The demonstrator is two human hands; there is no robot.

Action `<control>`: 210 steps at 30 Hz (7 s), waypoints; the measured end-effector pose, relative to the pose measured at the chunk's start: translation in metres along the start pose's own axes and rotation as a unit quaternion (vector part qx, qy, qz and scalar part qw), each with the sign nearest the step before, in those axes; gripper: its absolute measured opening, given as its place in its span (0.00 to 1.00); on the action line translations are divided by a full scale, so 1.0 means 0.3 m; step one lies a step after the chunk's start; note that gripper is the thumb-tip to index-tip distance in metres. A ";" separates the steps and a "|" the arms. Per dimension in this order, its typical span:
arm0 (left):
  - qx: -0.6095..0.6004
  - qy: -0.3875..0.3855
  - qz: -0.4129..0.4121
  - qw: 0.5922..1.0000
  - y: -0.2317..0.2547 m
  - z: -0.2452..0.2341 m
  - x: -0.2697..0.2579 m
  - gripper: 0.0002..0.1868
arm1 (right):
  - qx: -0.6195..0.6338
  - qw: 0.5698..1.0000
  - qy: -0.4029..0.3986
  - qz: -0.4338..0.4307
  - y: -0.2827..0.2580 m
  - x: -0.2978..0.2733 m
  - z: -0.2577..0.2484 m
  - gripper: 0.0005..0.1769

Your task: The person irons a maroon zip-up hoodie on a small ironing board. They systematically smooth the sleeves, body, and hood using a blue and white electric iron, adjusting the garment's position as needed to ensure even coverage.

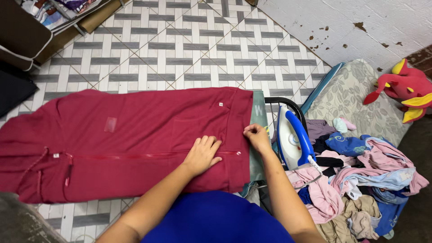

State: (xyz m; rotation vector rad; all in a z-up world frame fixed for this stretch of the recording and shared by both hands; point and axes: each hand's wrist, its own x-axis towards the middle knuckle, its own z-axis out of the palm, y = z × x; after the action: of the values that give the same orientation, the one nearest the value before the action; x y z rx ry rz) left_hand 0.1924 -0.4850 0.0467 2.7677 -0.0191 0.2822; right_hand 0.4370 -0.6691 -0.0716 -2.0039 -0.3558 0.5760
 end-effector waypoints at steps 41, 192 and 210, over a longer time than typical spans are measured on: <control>0.010 0.167 -0.312 0.935 -0.017 -0.006 -0.235 0.31 | 0.253 0.967 -0.013 0.004 0.120 -0.036 -0.117 0.15; 0.075 0.133 -0.299 0.942 -0.062 0.155 0.003 0.41 | -0.299 0.941 0.049 -0.148 -0.505 -0.132 -0.210 0.29; -0.034 0.069 -0.274 0.958 -0.075 0.100 -0.007 0.42 | -0.299 0.918 0.082 -0.249 -0.541 0.104 -0.273 0.39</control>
State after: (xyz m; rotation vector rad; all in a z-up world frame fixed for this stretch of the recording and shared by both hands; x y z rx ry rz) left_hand 0.1972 -0.4744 0.0109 2.5474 0.7453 0.3143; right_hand 0.5057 -0.6379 0.0968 -2.3843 -0.9962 -0.0418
